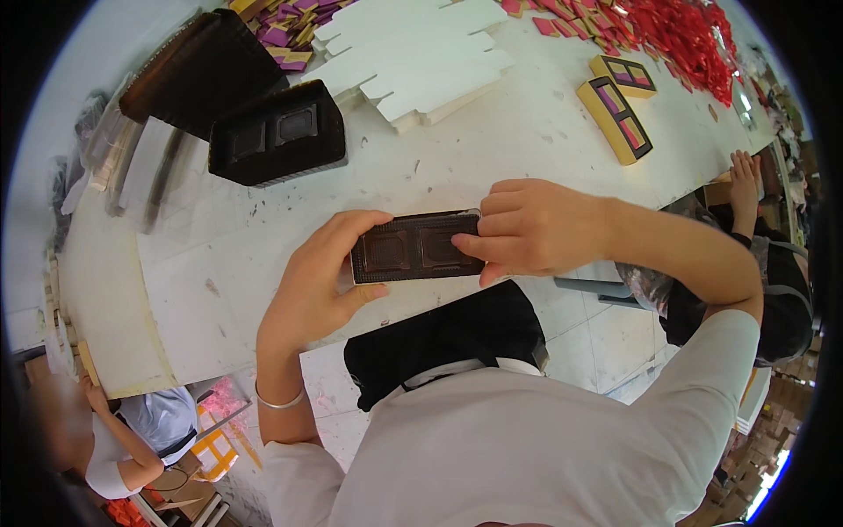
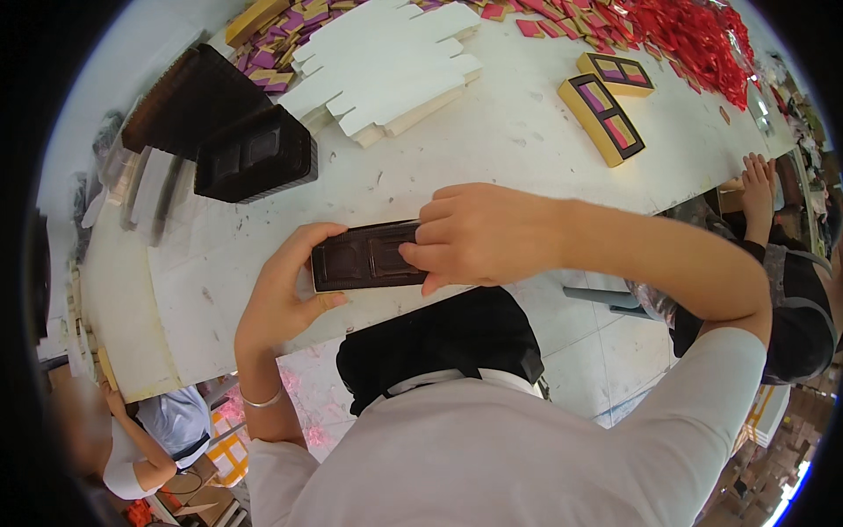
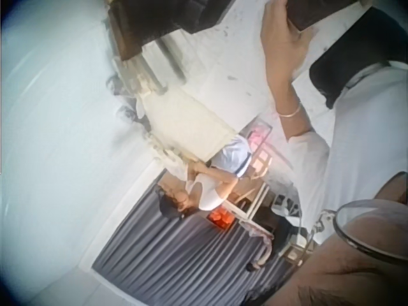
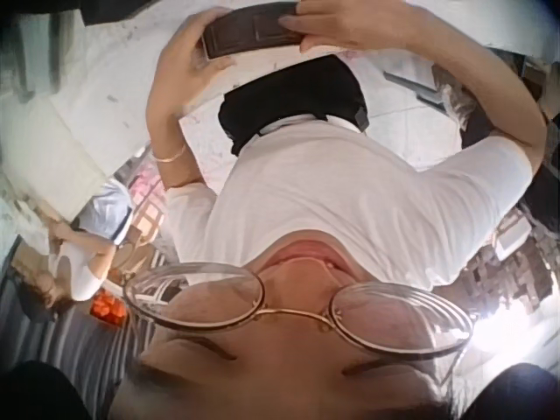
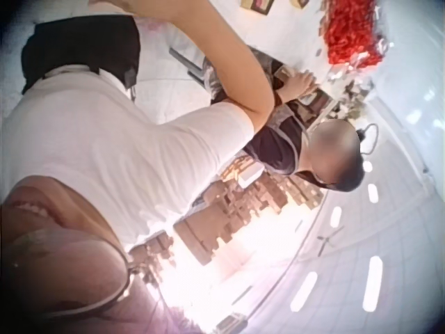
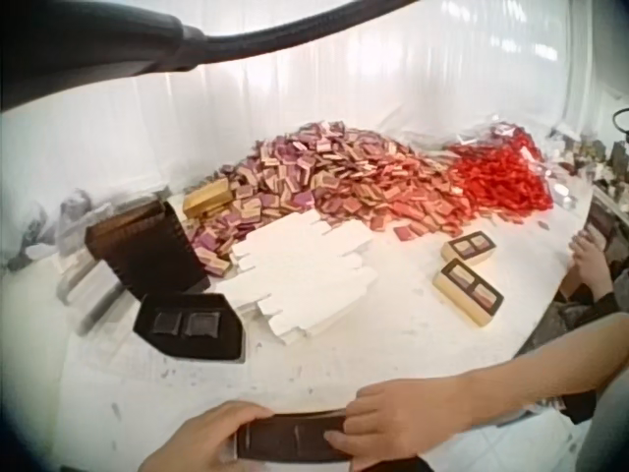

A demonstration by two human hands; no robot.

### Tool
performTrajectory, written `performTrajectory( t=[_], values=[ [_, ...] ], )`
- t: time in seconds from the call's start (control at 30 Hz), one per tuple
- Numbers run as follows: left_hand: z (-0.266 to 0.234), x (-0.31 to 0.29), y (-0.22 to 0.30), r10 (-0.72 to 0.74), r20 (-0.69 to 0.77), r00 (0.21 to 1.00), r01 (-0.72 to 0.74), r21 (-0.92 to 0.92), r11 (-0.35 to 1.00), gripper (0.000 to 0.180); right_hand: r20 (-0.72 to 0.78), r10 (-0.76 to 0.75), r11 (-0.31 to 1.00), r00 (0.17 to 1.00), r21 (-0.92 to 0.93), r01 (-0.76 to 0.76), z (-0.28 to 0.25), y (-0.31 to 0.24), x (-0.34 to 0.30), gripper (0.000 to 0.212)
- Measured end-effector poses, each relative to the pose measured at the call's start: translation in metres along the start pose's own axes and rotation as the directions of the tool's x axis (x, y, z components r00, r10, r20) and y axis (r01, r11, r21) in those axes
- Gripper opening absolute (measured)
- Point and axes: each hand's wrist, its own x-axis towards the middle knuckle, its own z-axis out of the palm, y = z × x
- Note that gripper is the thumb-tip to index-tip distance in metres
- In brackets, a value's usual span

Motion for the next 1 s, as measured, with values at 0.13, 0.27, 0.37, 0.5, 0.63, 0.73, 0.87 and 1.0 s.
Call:
performTrajectory(
  t=[0.13,0.27,0.37,0.5,0.63,0.73,0.87,1.0],
  values=[
    [0.000,0.001,0.003,0.033,-0.009,0.999,-0.033,0.016,0.999,0.063,-0.168,0.523,0.794,0.835,0.451,-0.407,0.010,-0.016,-0.012,0.019],
    [0.002,0.000,0.000,0.053,-0.023,0.998,-0.052,0.026,0.998,0.067,-0.165,0.696,0.600,0.698,0.669,-0.440,0.022,-0.017,-0.013,0.013],
    [0.002,0.000,0.000,0.057,-0.025,0.998,-0.056,0.050,0.997,0.067,-0.117,0.709,0.568,0.695,0.680,-0.465,0.020,-0.014,-0.010,0.009],
    [0.004,-0.002,-0.003,0.036,-0.028,0.999,-0.036,0.024,0.999,0.067,0.137,0.718,0.490,0.683,0.597,-0.635,-0.008,-0.018,0.004,0.009],
    [0.003,0.000,0.000,0.129,-0.026,0.991,-0.128,0.059,0.990,0.065,0.268,0.796,0.250,0.543,0.671,-0.698,-0.001,-0.009,0.012,0.007],
    [0.004,-0.003,0.010,0.048,-0.031,0.998,-0.046,0.072,0.996,0.066,0.149,0.790,0.429,0.595,0.559,-0.710,0.001,-0.011,0.014,0.008],
    [0.016,-0.008,0.008,0.069,-0.114,0.991,-0.054,0.131,0.990,0.072,-0.047,0.817,0.542,0.574,0.402,-0.738,0.002,-0.010,0.015,0.029],
    [0.034,-0.009,0.008,0.135,-0.167,0.977,-0.079,0.306,0.949,0.076,-0.241,0.674,0.738,0.698,0.247,-0.628,0.002,-0.012,0.003,0.049]
  ],
)
